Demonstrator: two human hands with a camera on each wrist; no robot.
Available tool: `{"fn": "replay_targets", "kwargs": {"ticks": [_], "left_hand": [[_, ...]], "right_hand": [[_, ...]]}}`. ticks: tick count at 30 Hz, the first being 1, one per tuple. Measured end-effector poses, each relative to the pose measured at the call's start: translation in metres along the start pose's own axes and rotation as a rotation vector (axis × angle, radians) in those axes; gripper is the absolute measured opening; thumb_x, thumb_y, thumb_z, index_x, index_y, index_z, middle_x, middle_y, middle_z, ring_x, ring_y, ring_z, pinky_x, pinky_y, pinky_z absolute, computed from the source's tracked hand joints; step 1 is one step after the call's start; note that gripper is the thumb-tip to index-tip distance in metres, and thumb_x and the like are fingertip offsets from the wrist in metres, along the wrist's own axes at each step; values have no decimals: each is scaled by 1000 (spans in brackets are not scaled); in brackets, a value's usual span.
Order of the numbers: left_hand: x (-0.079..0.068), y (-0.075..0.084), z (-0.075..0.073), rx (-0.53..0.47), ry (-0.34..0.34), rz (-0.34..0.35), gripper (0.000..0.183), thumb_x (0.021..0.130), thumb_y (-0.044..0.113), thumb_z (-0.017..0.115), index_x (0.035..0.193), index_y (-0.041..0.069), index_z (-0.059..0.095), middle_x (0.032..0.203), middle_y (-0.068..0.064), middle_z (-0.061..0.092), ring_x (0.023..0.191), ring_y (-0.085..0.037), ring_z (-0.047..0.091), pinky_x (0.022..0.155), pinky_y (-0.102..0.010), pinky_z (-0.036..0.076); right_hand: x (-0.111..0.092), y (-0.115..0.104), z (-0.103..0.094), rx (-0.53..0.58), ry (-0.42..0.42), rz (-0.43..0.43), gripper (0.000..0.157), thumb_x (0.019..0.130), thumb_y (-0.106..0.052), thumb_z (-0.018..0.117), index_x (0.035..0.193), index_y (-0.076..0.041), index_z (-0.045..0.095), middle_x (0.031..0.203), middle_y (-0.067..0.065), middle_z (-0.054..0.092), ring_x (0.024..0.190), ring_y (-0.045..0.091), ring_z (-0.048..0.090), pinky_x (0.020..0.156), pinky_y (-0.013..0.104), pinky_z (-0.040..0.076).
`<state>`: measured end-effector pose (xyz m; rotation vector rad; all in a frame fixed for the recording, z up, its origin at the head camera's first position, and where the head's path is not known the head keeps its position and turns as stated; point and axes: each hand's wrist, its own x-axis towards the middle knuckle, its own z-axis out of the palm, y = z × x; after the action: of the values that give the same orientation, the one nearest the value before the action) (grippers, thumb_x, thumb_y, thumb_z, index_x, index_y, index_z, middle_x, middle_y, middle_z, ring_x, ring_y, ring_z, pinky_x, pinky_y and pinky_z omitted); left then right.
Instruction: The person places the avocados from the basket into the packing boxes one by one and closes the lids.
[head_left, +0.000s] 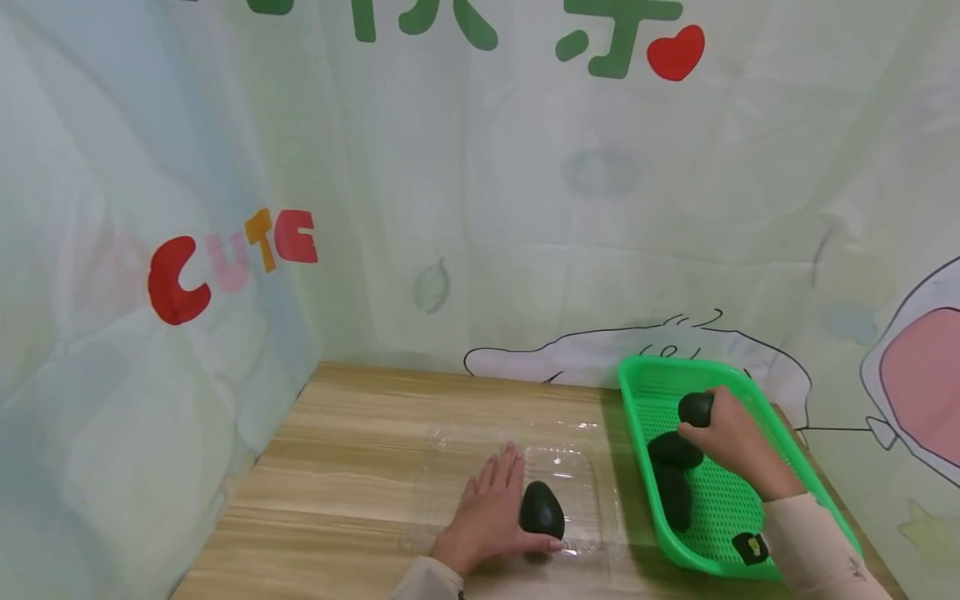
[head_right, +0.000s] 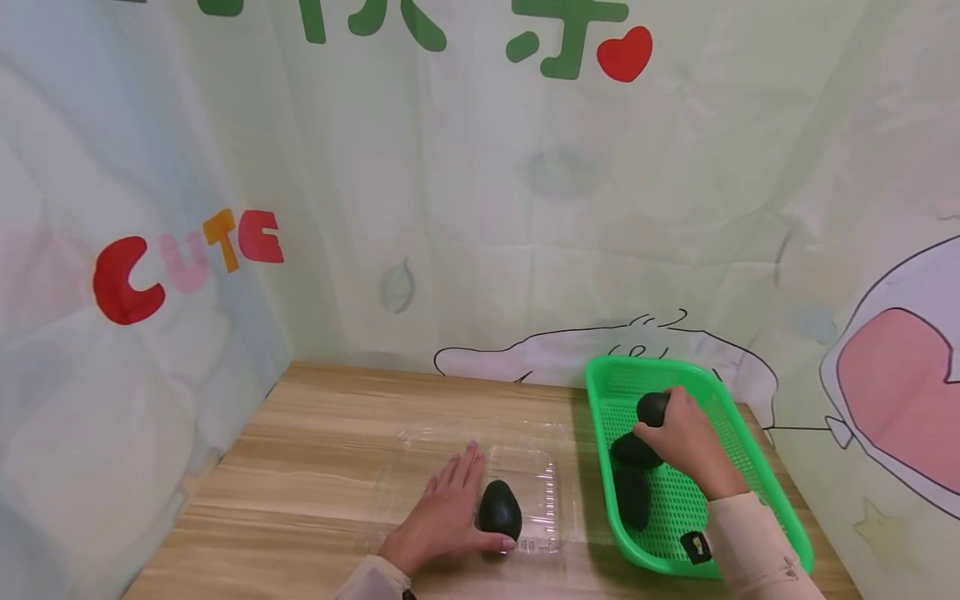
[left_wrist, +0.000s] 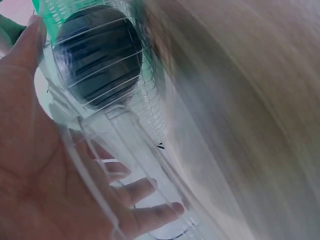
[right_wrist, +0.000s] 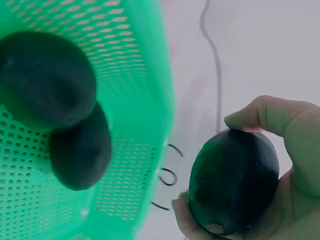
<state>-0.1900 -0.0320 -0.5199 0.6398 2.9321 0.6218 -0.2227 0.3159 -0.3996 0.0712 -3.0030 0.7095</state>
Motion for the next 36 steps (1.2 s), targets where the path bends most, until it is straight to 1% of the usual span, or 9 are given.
{"fn": "replay_targets", "kwargs": {"ticks": [3, 8, 13, 16, 20, 23, 29, 31, 36], "left_hand": [[0, 1, -1, 1, -3, 0, 135, 56, 93, 52, 155, 10, 11, 162, -9, 2, 145, -38, 18, 110, -62, 25], [0, 3, -3, -8, -7, -5, 134, 57, 91, 54, 155, 9, 12, 162, -10, 3, 145, -38, 19, 110, -63, 24], [-1, 3, -4, -8, -3, -7, 134, 57, 91, 54, 155, 9, 13, 162, -10, 3, 145, -38, 19, 110, -63, 25], [-1, 3, -3, -6, -1, -6, 135, 56, 92, 53, 154, 9, 13, 162, -10, 4, 145, -37, 19, 109, -63, 25], [-1, 3, -3, -11, -1, -6, 135, 56, 92, 52, 155, 10, 12, 162, -10, 3, 145, -37, 19, 110, -63, 24], [-1, 2, -1, -12, 2, -3, 135, 56, 93, 51, 155, 10, 11, 162, -9, 2, 145, -37, 18, 110, -63, 24], [-1, 2, 0, -4, 6, -4, 135, 56, 93, 50, 154, 8, 13, 162, -10, 3, 145, -37, 18, 109, -63, 26], [-1, 2, 0, -6, 8, -5, 135, 56, 92, 52, 154, 8, 13, 162, -10, 4, 145, -38, 19, 109, -63, 26], [0, 2, 0, -9, 5, -1, 133, 57, 89, 57, 154, 7, 15, 162, -12, 6, 144, -40, 20, 108, -65, 26]], "right_hand": [[-11, -7, -6, 14, 18, 0, 75, 89, -35, 64, 130, 18, 29, 107, 30, 51, 83, 30, 56, 62, 37, 47], [-33, -19, -12, 43, 37, 11, 79, 90, -42, 62, 134, 14, 27, 114, 31, 51, 89, 32, 59, 64, 39, 50], [-52, -36, -7, 56, 82, 27, 80, 88, -45, 65, 135, 10, 30, 113, 29, 55, 85, 29, 61, 61, 36, 50], [-60, -47, 3, 92, 97, 37, 77, 87, -42, 67, 135, 9, 32, 116, 28, 53, 88, 30, 61, 61, 36, 51], [-71, -61, 19, 107, 99, 61, 75, 86, -41, 69, 133, 7, 36, 124, 28, 43, 93, 34, 56, 62, 38, 51], [-76, -71, 31, 102, 95, 91, 75, 84, -43, 70, 132, 6, 38, 125, 28, 39, 90, 33, 55, 61, 39, 50], [-83, -89, 58, 106, 111, 108, 70, 79, -42, 74, 127, 1, 46, 121, 24, 47, 86, 29, 58, 63, 38, 51], [-84, -95, 68, 116, 112, 105, 68, 78, -40, 76, 126, 0, 49, 120, 21, 51, 87, 27, 58, 65, 36, 50], [-84, -105, 93, 166, 80, 137, 71, 76, -48, 76, 127, -4, 54, 123, 14, 58, 96, 23, 60, 67, 35, 51]]}}
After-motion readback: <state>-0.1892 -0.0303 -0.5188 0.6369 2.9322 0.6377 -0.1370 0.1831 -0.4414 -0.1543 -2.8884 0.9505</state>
